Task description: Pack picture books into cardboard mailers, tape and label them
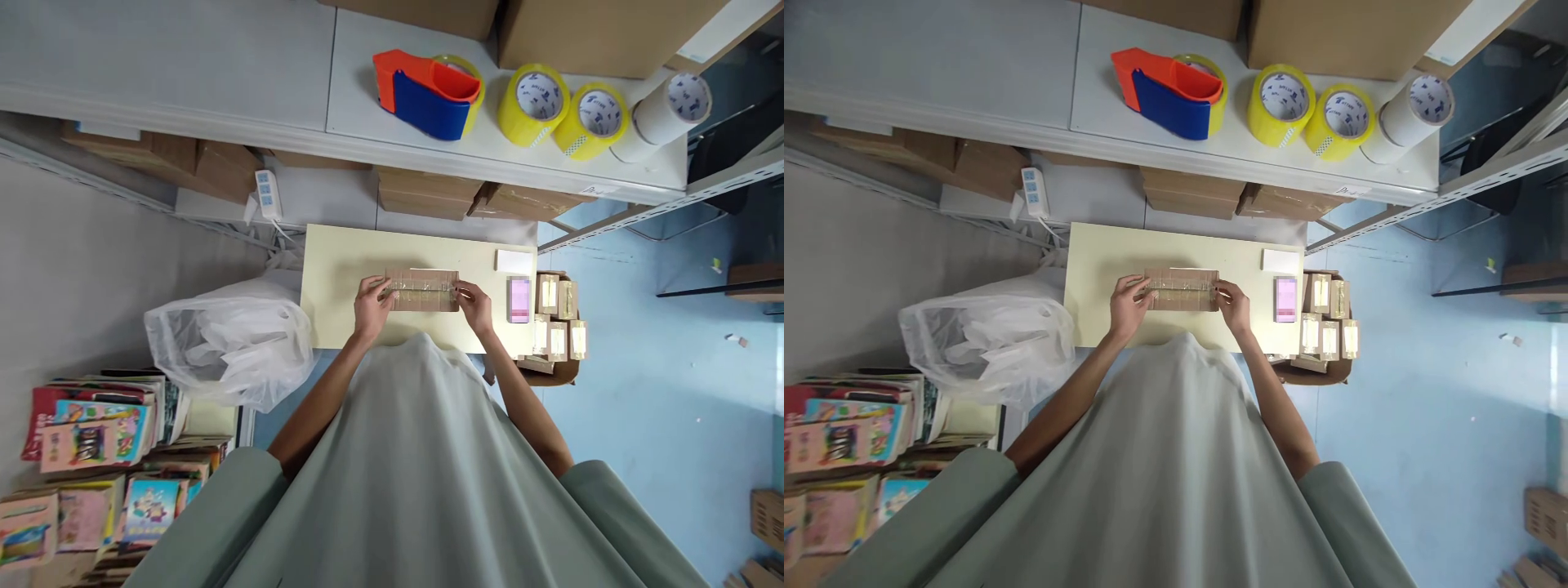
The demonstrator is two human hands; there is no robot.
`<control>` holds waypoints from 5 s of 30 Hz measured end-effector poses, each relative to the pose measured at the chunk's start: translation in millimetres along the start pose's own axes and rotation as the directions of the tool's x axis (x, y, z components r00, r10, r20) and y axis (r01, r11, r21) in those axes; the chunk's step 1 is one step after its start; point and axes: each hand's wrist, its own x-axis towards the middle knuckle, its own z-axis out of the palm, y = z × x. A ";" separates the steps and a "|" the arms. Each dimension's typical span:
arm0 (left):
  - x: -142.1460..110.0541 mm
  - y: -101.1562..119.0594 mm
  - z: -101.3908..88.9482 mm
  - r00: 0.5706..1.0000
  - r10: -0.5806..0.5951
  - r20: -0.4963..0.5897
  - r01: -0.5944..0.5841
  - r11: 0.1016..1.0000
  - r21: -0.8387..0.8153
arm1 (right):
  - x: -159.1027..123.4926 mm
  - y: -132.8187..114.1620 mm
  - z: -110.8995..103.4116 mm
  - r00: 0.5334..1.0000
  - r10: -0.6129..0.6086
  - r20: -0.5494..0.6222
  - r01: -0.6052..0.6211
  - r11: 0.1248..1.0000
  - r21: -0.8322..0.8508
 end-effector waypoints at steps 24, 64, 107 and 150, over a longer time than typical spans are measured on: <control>29.0 41.5 -35.0 0.977 0.215 0.017 -0.215 0.971 0.103 | 29.6 -101.2 -12.4 0.904 -0.427 0.035 0.388 0.781 -0.489; 13.4 83.5 -167.3 0.889 0.416 -0.192 -0.457 0.772 -0.441 | -45.1 -246.1 32.1 0.706 -0.484 0.516 0.637 0.116 -0.762; -13.2 13.3 -107.3 0.832 0.054 0.551 0.418 0.592 -0.689 | -44.2 -281.8 85.5 0.805 0.465 0.369 0.283 0.245 -0.927; 8.3 -56.0 28.8 0.858 -0.409 0.312 0.483 0.849 -0.214 | -0.1 -342.9 121.2 0.791 0.562 0.240 0.335 -0.070 -0.940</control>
